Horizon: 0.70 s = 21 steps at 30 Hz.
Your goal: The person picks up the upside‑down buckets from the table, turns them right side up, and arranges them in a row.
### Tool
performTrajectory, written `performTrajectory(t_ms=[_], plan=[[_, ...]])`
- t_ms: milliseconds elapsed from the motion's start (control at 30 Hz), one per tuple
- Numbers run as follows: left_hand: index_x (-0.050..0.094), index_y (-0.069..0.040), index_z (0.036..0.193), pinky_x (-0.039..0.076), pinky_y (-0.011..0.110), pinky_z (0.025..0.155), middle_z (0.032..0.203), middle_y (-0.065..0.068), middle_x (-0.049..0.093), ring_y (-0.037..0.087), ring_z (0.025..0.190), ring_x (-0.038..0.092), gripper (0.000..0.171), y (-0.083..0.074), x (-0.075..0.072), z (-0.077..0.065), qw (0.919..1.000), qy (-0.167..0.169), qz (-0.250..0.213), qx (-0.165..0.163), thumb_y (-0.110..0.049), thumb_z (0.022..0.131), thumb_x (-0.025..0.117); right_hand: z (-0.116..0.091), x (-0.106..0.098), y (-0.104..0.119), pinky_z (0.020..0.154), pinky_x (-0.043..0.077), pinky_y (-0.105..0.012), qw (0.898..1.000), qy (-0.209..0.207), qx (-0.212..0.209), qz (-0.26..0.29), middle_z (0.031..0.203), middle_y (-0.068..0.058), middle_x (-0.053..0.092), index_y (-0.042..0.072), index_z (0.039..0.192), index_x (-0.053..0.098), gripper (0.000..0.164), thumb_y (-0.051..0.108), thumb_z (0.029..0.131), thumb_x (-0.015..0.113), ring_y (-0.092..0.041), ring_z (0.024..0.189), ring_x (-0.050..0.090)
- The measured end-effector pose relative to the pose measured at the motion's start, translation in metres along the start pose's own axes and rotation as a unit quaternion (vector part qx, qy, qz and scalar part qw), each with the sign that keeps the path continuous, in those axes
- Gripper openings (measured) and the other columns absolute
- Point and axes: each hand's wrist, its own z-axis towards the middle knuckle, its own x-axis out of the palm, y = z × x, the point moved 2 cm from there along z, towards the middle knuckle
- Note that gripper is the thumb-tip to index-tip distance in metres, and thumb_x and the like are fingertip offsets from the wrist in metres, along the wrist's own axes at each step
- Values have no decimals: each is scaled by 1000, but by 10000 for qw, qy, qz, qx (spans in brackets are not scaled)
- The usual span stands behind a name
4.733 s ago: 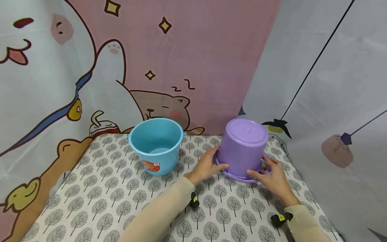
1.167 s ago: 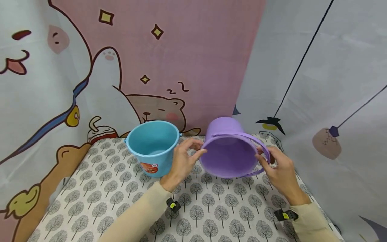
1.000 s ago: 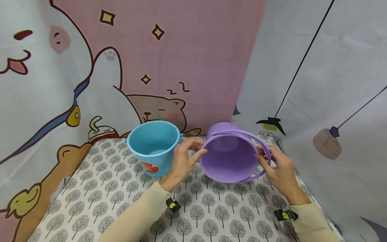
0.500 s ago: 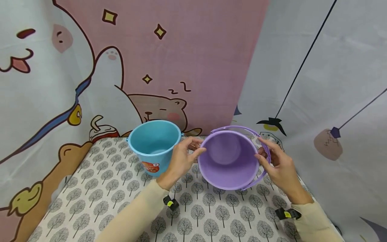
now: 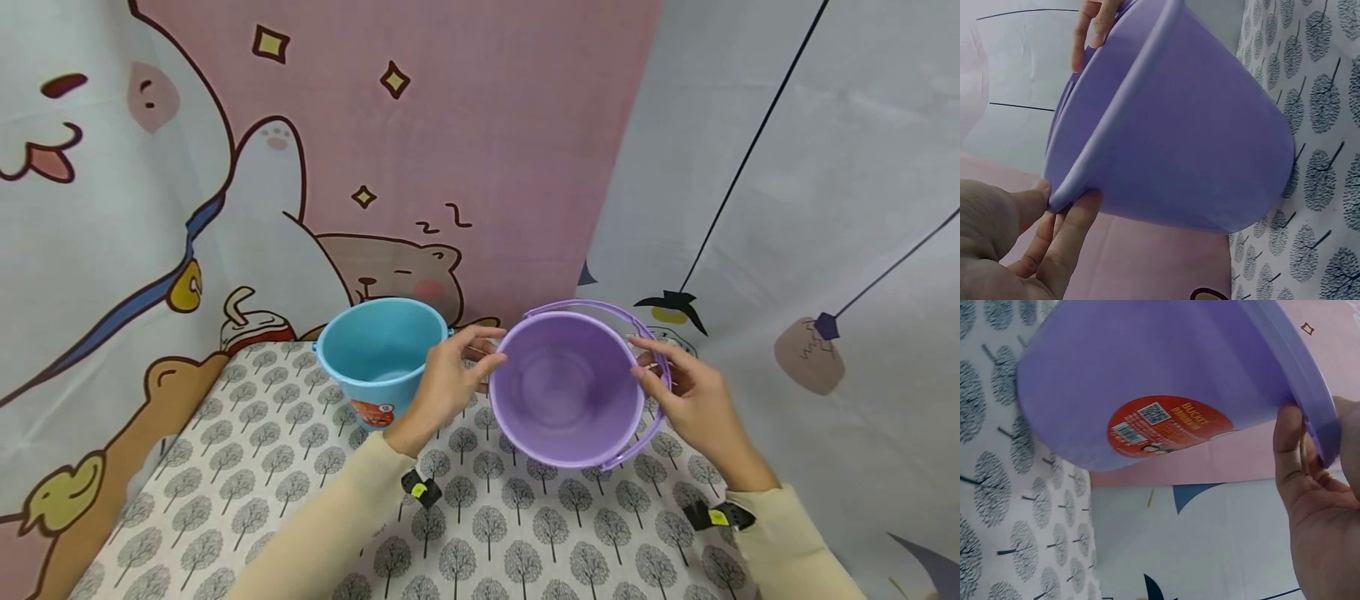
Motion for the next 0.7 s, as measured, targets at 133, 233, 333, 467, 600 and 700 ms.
performTrajectory(t_ms=[133, 233, 333, 467, 600, 700], plan=[[80, -13, 145, 75, 30, 72, 122, 14, 85, 31, 111, 85, 38, -4, -2, 7, 10000, 5, 3, 27, -11, 107, 85, 10, -3, 1, 61, 63, -17, 9993, -9, 368, 19, 106, -1, 79, 1, 148, 77, 46, -14, 104, 77, -7, 75, 74], [80, -13, 146, 75, 28, 76, 125, 12, 85, 29, 113, 84, 37, -6, -4, 11, 10000, 13, 23, -2, -11, 109, 83, 16, -5, 1, 61, 63, -17, 9982, 32, 591, -51, 106, 5, 79, 2, 147, 79, 40, -7, 107, 78, -5, 74, 75], [80, -13, 147, 74, 25, 78, 128, 11, 86, 28, 114, 84, 37, -6, -4, 15, 10000, 44, 44, -71, -11, 110, 82, 20, -7, -2, 60, 65, -20, 9962, 114, 843, -161, 108, 4, 80, 4, 147, 79, 37, 1, 110, 79, -6, 75, 77], [79, -13, 149, 74, 26, 82, 133, 11, 87, 29, 115, 86, 38, -6, -4, 20, 9998, 92, 191, -56, -12, 111, 81, 25, -8, -8, 62, 68, -23, 9918, 214, 1233, -246, 117, -3, 81, 7, 149, 79, 36, 13, 113, 80, -6, 78, 81], [78, -16, 151, 75, 32, 92, 138, 10, 87, 30, 124, 86, 39, -6, -5, 25, 9980, 81, 623, 50, -15, 112, 80, 32, -9, -11, 62, 68, -25, 9858, 277, 1639, -234, 125, -11, 81, 10, 150, 79, 38, 24, 114, 79, -5, 82, 82], [78, -16, 152, 74, 36, 99, 140, 10, 86, 31, 130, 84, 40, -5, -6, 28, 9970, 68, 771, 48, -16, 112, 79, 36, -9, -11, 66, 69, -24, 9818, 287, 1866, -184, 127, -13, 81, 12, 150, 79, 39, 28, 115, 79, -4, 85, 81]])
